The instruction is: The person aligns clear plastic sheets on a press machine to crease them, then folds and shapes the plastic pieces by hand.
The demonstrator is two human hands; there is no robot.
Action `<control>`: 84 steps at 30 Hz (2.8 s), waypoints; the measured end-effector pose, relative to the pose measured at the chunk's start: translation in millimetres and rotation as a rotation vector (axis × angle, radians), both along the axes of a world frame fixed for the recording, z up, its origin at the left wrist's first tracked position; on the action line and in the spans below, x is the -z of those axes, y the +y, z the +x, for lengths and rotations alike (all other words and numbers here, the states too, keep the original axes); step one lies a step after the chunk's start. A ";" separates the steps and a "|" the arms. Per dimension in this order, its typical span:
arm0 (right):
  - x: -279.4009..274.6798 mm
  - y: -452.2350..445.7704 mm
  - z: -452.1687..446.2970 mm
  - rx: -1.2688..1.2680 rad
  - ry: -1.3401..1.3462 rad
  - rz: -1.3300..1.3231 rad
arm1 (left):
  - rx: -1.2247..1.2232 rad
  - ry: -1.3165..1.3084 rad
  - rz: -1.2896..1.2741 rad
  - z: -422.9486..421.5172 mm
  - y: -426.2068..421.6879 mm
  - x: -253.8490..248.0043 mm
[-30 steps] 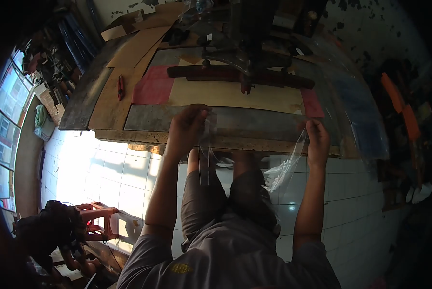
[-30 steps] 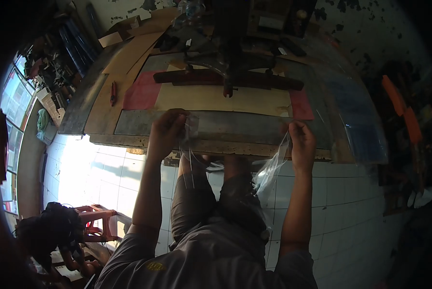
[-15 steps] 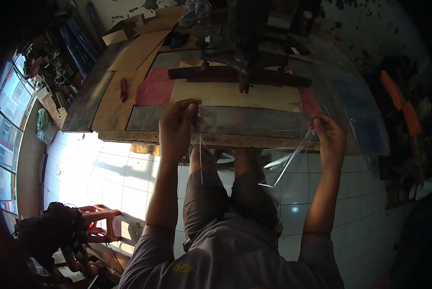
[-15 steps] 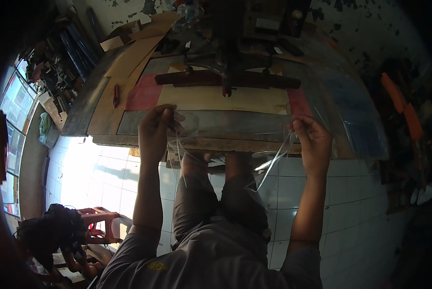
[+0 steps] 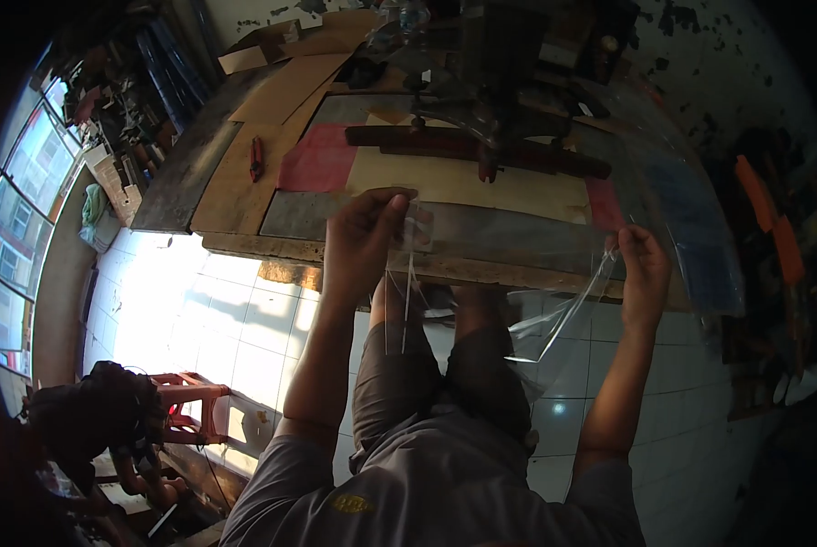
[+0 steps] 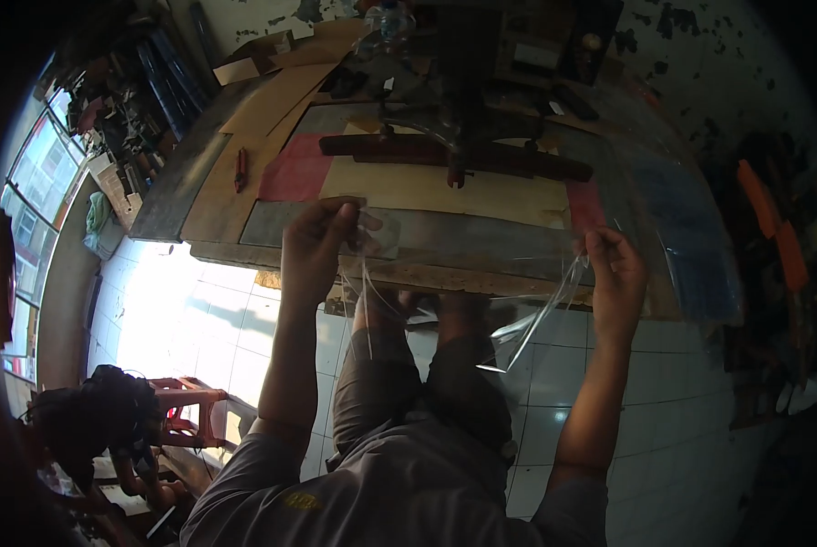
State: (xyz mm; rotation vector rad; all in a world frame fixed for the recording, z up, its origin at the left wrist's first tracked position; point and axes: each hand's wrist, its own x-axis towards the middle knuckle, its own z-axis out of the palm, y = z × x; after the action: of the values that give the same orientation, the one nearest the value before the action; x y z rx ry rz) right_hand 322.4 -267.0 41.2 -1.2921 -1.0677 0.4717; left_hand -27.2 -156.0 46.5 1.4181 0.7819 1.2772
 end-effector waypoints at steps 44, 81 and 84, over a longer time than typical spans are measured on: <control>113.9 -4.3 -22.8 0.170 -0.223 0.113 | -0.526 0.348 0.403 22.8 -3.7 103.1; 42.8 156.9 14.6 0.176 -0.736 -0.435 | -0.237 0.895 0.119 31.4 145.6 50.5; 45.4 154.4 11.1 0.199 -0.841 -0.453 | -0.240 0.944 0.160 33.1 150.4 59.1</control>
State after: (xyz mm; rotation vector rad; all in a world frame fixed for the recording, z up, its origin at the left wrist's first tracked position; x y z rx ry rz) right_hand 333.5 -112.6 -4.2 -2.0691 -1.5457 -0.0157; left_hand 5.9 -5.6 -12.6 2.1324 1.5285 0.7967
